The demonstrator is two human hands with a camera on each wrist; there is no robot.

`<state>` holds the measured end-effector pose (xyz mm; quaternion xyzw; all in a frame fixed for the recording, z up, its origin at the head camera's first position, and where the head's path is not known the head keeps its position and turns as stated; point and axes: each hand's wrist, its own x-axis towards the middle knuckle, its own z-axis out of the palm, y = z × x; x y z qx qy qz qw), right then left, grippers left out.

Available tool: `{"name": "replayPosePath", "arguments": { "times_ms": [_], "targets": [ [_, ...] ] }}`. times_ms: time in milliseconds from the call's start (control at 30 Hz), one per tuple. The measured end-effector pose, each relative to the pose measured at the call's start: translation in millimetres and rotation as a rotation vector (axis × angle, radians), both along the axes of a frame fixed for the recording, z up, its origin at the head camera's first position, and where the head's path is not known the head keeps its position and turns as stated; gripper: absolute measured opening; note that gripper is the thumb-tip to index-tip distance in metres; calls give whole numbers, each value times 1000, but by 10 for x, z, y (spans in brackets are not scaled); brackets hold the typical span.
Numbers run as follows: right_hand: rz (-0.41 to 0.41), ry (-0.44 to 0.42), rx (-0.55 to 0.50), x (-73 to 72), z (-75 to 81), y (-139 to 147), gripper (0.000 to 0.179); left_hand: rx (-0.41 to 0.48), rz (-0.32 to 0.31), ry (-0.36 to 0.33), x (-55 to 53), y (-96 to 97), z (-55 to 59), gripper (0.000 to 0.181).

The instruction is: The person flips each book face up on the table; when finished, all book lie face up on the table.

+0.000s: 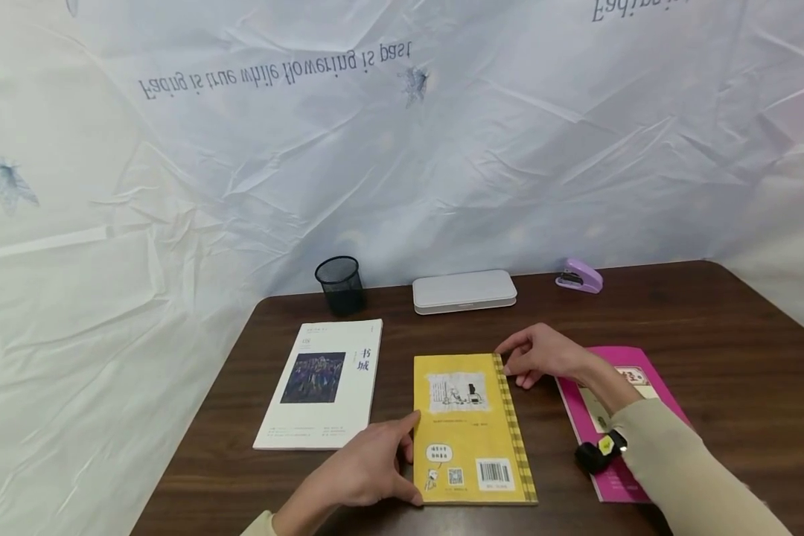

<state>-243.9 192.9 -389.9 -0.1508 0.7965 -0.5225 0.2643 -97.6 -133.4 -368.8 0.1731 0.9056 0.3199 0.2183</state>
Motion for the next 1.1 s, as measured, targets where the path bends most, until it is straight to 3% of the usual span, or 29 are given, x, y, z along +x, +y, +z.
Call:
{"name": "replayPosePath", "arguments": {
  "times_ms": [367, 600, 867, 1100],
  "targets": [
    [15, 16, -34, 4, -18, 31, 43, -14, 26, -18, 2, 15, 12, 110],
    [0, -17, -76, 0, -38, 112, 48, 1, 4, -6, -1, 1, 14, 109],
    [22, -60, -227, -26, -6, 156, 54, 16, -11, 9, 0, -14, 21, 108],
    [55, -42, -267, -25, -24, 154, 53, 27, -39, 17, 4, -29, 15, 109]
  ]
}}
